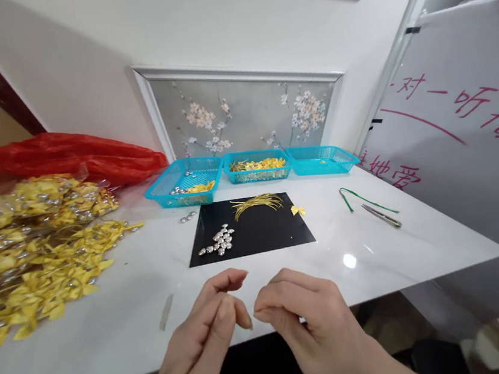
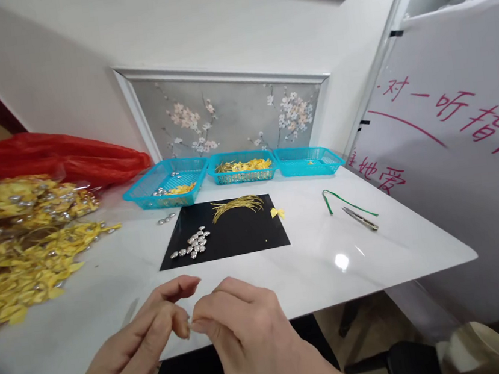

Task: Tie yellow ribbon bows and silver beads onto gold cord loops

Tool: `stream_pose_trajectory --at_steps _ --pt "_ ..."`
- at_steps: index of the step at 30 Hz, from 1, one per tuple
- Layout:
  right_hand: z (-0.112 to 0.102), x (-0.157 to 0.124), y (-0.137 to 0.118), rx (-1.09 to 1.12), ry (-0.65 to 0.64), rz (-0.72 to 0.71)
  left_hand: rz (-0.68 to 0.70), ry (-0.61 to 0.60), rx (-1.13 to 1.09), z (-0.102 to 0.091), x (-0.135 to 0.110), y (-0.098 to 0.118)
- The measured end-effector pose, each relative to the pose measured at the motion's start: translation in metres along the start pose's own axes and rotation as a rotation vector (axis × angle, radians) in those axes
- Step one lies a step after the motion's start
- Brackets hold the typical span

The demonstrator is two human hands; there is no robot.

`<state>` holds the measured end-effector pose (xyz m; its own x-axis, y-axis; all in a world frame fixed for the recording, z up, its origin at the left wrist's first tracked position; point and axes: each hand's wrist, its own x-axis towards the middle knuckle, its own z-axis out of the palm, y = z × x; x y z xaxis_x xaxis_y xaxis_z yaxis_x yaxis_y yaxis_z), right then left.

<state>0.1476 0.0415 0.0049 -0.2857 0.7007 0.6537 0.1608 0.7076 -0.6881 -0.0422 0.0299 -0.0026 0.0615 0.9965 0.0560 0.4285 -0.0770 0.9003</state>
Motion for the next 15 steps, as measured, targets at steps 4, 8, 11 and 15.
stream_pose_trajectory --at_steps 4,8,11,15 --pt "0.001 -0.001 -0.001 -0.015 -0.004 -0.029 -0.01 -0.017 0.04 -0.01 -0.004 -0.009" --pt "0.004 -0.002 -0.001 -0.035 -0.034 -0.054 0.094 -0.004 0.071 -0.008 -0.005 -0.003" --pt "0.006 -0.003 0.0 -0.075 -0.042 -0.085 0.138 0.006 0.056 -0.001 -0.002 0.007" --pt "0.009 -0.004 0.004 -0.155 -0.012 -0.088 0.147 -0.05 0.038 0.005 0.004 0.008"
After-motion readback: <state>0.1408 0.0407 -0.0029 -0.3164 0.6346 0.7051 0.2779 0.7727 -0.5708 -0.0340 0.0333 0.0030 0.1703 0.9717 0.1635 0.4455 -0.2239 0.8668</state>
